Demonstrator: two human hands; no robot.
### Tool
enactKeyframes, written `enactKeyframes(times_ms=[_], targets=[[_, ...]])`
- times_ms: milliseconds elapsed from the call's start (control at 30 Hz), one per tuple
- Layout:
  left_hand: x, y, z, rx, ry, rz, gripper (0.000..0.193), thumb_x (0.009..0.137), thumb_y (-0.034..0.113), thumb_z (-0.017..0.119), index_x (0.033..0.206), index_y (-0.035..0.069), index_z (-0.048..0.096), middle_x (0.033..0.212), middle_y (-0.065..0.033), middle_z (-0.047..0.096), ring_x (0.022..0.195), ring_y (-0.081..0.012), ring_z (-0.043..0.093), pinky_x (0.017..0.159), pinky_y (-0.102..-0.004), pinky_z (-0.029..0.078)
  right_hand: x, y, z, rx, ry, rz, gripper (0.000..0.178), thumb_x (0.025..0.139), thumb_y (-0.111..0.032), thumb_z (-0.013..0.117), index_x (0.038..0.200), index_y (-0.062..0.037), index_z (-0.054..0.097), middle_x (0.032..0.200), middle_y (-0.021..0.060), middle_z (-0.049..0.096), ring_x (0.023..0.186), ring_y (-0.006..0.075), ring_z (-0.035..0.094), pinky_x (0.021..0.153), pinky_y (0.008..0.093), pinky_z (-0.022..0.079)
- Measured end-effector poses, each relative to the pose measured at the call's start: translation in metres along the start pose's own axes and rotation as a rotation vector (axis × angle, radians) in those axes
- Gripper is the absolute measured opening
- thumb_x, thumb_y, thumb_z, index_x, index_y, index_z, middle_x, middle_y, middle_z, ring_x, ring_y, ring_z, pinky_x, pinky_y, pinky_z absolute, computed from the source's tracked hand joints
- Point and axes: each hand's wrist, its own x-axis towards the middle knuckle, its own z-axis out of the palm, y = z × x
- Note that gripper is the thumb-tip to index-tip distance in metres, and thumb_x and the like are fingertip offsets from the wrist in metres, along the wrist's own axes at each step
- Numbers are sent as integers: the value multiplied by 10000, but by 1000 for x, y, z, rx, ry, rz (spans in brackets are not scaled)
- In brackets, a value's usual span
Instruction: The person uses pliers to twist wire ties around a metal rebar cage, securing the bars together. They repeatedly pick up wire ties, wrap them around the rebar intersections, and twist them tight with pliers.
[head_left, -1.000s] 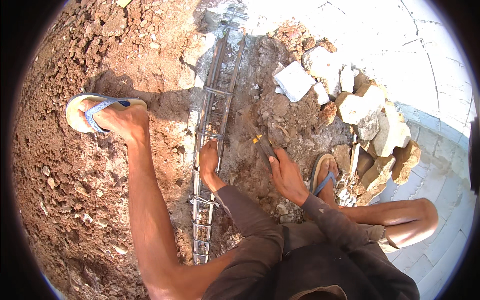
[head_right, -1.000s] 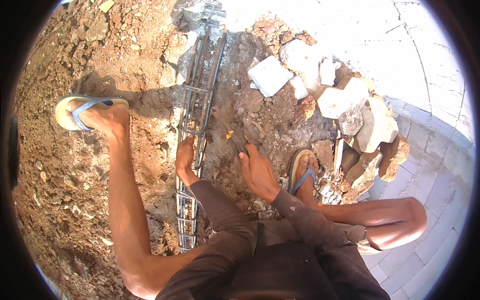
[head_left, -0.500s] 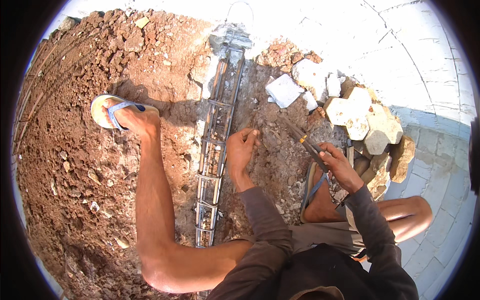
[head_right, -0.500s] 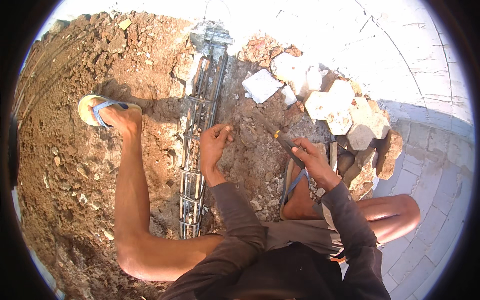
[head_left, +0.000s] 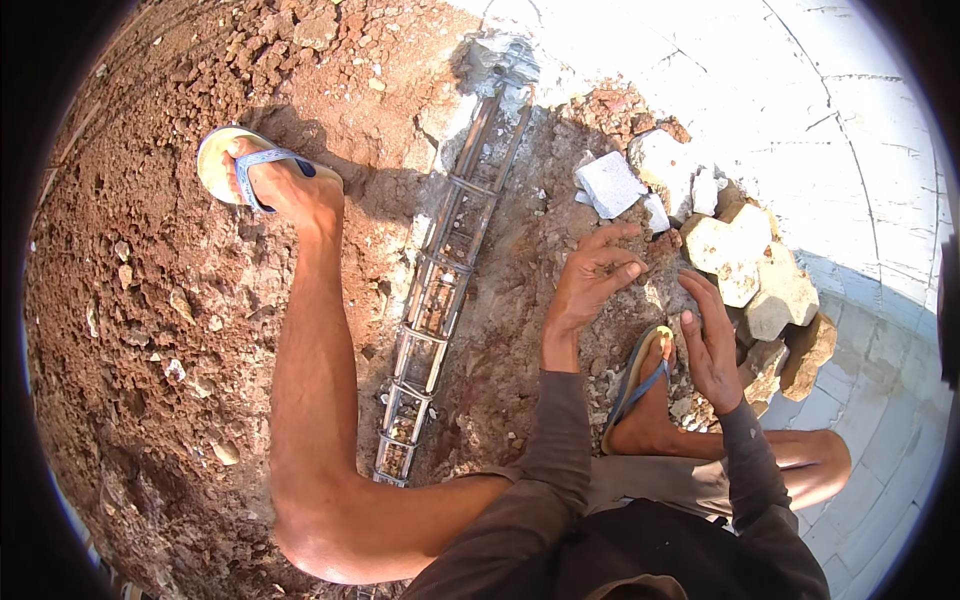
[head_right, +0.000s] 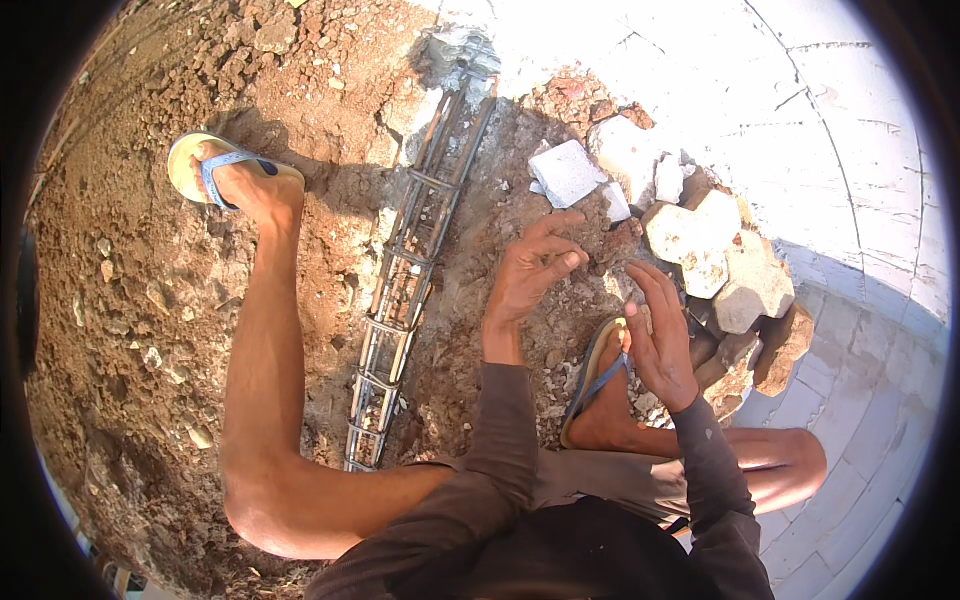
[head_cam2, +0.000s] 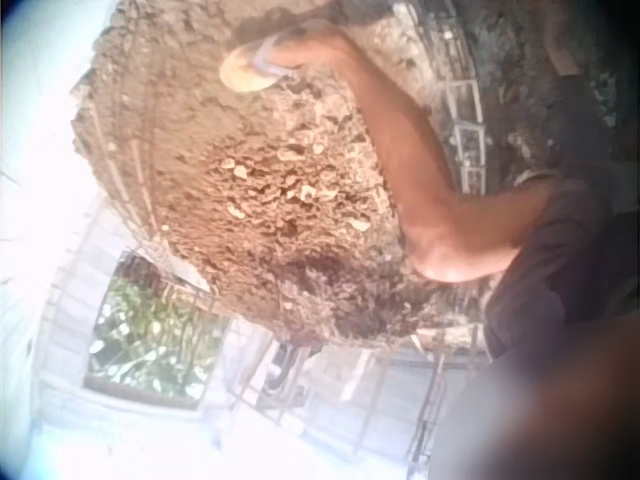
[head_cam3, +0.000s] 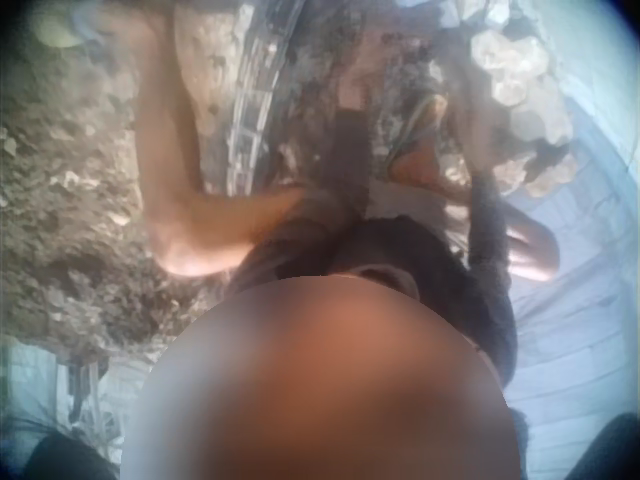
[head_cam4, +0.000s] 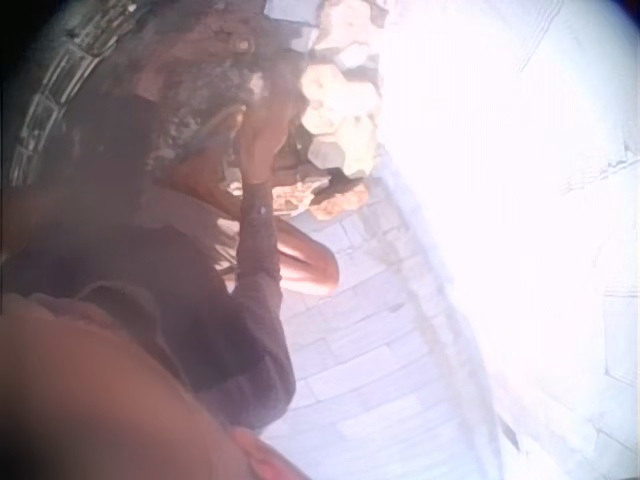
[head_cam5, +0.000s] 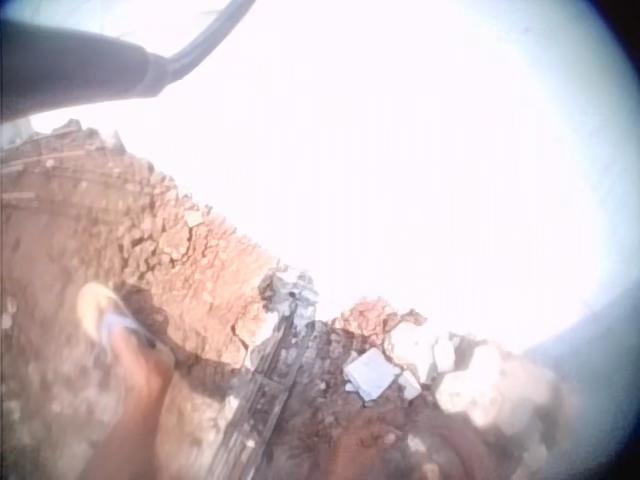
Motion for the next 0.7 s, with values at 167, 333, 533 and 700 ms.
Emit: enactKeyframes(times_ms=[167, 333, 533, 700], targets=[[9, -1, 10, -341, -17, -11, 182, 877, 259, 814, 940, 88, 814, 1435, -99, 599, 1391, -303, 481, 1125, -492, 385, 45, -11, 32, 468, -341, 168, 469, 1113, -357, 447, 1384, 10, 557, 1406, 174, 563, 1272, 278, 563, 1060, 386, 431], [9, -14, 0, -437, 25, 30, 169, 903, 212, 792, 970, 57, 805, 1362, -139, 644, 1218, -238, 621, 991, -396, 534, 54, -7, 57, 585, -180, 104, 458, 1109, -329, 468, 1415, 3, 542, 1487, 113, 506, 1358, 269, 496, 1141, 375, 372], [11, -24, -4, -202, 157, 53, 134, 919, 149, 772, 1001, 47, 803, 1083, -101, 752, 1111, -238, 676, 911, -372, 556, 67, -5, 61, 1001, -376, 385, 430, 1108, -289, 488, 1375, 41, 556, 1072, 89, 669, 1025, 173, 637, 979, 354, 509], [3, -11, -11, -81, 222, -294, 149, 937, 112, 753, 1009, -15, 782, 999, -115, 757, 891, -171, 725, 684, -303, 585, 72, -8, 75, 695, -304, 381, 337, 1109, -285, 499, 1119, 24, 633, 758, -3, 498, 724, 115, 508, 719, 299, 462]])
